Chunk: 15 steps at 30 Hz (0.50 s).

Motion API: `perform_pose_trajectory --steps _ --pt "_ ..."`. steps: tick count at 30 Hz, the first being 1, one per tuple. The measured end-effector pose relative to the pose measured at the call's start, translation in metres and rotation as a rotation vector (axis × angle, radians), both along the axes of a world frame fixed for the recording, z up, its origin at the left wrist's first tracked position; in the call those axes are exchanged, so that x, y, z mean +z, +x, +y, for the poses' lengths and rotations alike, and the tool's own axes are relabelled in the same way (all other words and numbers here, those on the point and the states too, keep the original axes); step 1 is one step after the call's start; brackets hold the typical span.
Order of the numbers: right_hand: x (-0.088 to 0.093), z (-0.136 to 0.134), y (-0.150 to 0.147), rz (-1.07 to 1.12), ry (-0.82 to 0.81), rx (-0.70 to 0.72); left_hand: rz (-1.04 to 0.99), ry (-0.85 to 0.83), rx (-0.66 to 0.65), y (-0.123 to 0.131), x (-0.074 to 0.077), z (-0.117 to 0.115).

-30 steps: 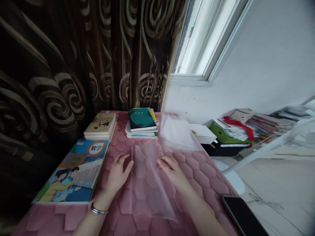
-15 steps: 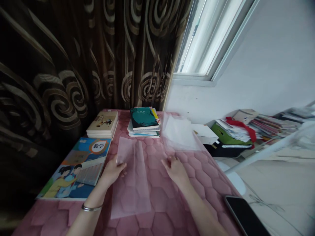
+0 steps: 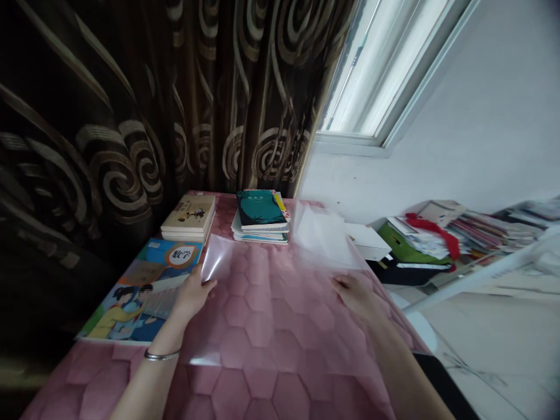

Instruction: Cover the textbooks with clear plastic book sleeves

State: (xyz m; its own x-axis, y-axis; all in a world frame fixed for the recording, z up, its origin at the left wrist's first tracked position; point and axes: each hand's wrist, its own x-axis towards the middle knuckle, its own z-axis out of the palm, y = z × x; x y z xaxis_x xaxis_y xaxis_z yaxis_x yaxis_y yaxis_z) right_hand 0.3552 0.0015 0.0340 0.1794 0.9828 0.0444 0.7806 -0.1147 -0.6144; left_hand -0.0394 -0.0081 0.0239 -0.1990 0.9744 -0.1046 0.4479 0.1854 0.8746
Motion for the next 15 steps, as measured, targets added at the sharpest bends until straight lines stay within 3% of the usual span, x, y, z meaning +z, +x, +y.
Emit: perform_pose_trajectory --steps 6,10,13,15 --pt "-0.030 -0.004 0.010 0.134 -0.113 -0.009 0.552 0.034 -0.052 0.006 -0.005 0.002" --pt "-0.033 -0.007 0.005 0.009 -0.083 -0.046 0.887 0.093 -0.024 0.019 -0.005 -0.011" --pt "-0.033 -0.007 0.002 -0.110 -0.015 -0.063 1.007 0.165 -0.018 0.039 -0.008 -0.024" --pt "-0.035 -0.008 0.001 -0.162 0.029 -0.081 0.969 0.233 -0.149 0.057 -0.011 -0.031"
